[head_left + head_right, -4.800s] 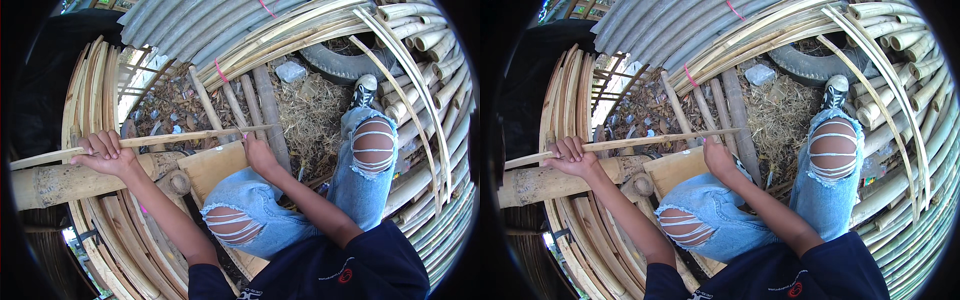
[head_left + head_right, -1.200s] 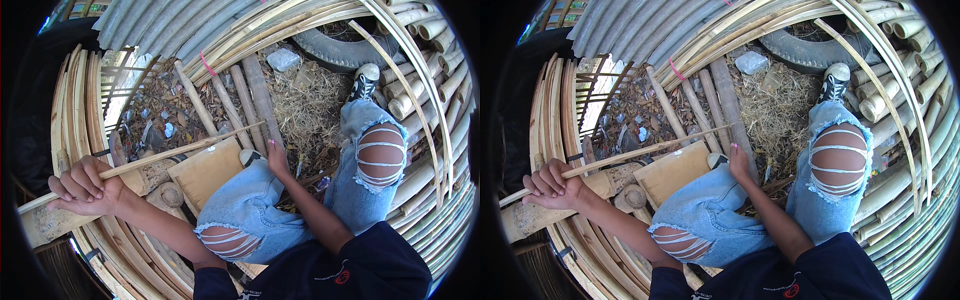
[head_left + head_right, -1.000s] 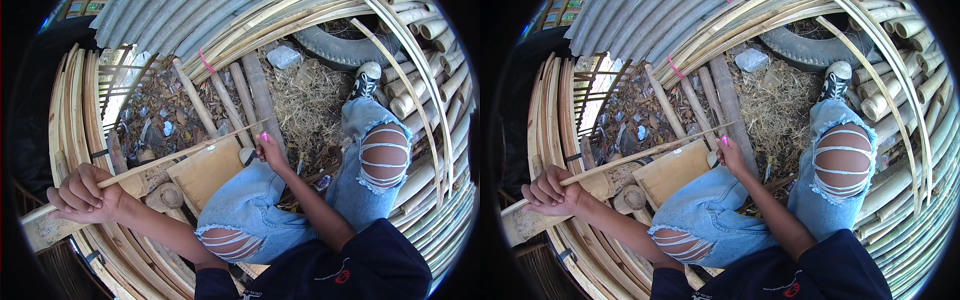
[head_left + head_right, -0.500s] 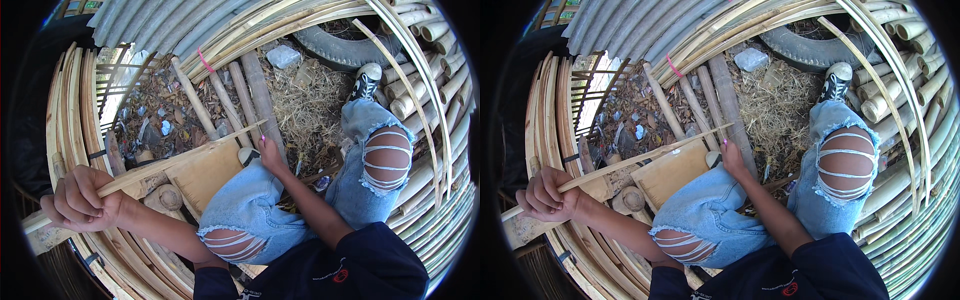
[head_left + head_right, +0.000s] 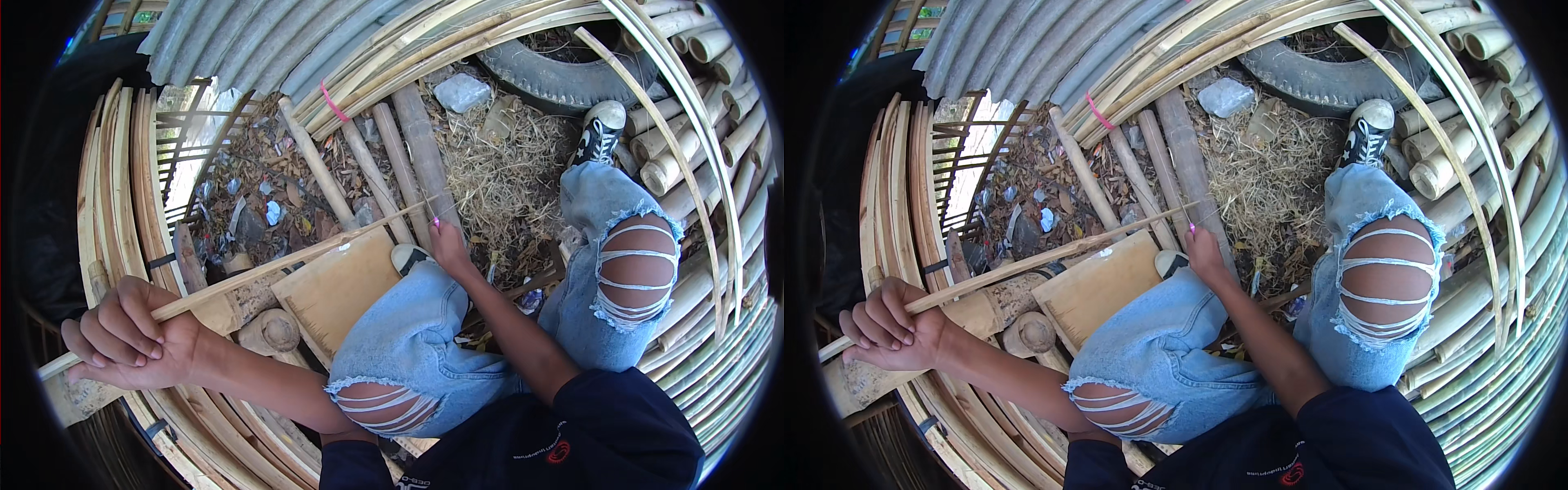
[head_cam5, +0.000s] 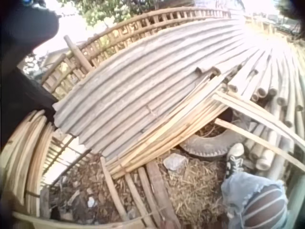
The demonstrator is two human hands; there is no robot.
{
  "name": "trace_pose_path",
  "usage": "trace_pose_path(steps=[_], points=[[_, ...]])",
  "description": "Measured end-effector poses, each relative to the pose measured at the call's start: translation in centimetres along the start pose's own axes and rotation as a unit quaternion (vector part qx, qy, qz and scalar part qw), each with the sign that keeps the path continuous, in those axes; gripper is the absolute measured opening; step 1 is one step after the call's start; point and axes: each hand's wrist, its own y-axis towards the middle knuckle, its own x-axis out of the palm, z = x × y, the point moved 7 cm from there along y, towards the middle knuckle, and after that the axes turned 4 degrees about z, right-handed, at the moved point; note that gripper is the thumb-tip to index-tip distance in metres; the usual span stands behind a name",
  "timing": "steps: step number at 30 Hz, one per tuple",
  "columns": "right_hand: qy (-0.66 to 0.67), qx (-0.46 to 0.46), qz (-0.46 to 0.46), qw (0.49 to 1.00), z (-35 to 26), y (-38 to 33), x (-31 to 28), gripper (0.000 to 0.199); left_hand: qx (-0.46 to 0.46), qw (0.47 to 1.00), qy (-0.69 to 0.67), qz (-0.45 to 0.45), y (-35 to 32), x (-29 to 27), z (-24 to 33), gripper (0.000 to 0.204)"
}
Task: The person is using a knife to trim and cut bamboo strips.
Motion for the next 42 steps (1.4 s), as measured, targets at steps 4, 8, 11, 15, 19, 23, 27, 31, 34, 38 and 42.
trace_pose_path(steps=[4,8,11,15,19,23,27,31,34,38,42], points=[[0.033,-0.012,0.060,0.998,-1.3,-0.6,0.1,0.031,0.008,1.000,-0.012,0.003,0.2,-0.7,0.2,0.057],[-0.007,-0.039,0.011,0.999,2.7,3.5,-0.5,0.031,0.001,0.999,-0.036,-0.010,-0.1,0.3,-0.6,0.054],[0.027,-0.099,0.010,0.995,-4.1,1.0,-0.4,0.032,0.014,0.999,-0.045,0.004,-0.4,-0.1,0.2,0.050],[-0.044,-0.099,0.044,0.993,0.1,2.6,-1.7,0.028,0.016,0.997,-0.070,-0.003,-0.2,-0.8,0.0,0.049],[-0.012,-0.125,-0.011,0.992,-2.6,2.5,-0.6,0.028,0.029,0.998,-0.049,0.009,-0.4,-0.5,0.4,0.048],[-0.055,-0.059,0.012,0.997,1.9,2.6,-1.1,0.027,0.023,0.995,-0.092,-0.011,-0.2,-0.3,0.0,0.047],[-0.084,-0.094,-0.020,0.992,0.5,3.4,-0.1,0.028,0.018,0.998,-0.058,-0.007,-0.3,-0.2,0.0,0.045],[-0.066,-0.061,0.026,0.996,2.6,3.1,-0.5,0.029,0.027,0.997,-0.073,-0.007,-0.1,0.0,0.2,0.043],[-0.084,-0.080,0.019,0.993,1.9,3.7,-0.7,0.029,0.035,0.999,-0.022,0.008,-0.5,0.2,0.1,0.042],[-0.052,-0.119,0.031,0.991,1.1,3.9,-0.1,0.028,0.022,0.995,-0.092,-0.011,-0.2,0.4,0.0,0.042],[-0.081,-0.071,0.012,0.994,1.8,4.9,-0.8,0.028,0.042,0.999,-0.011,0.015,-0.2,-0.4,0.2,0.043]])
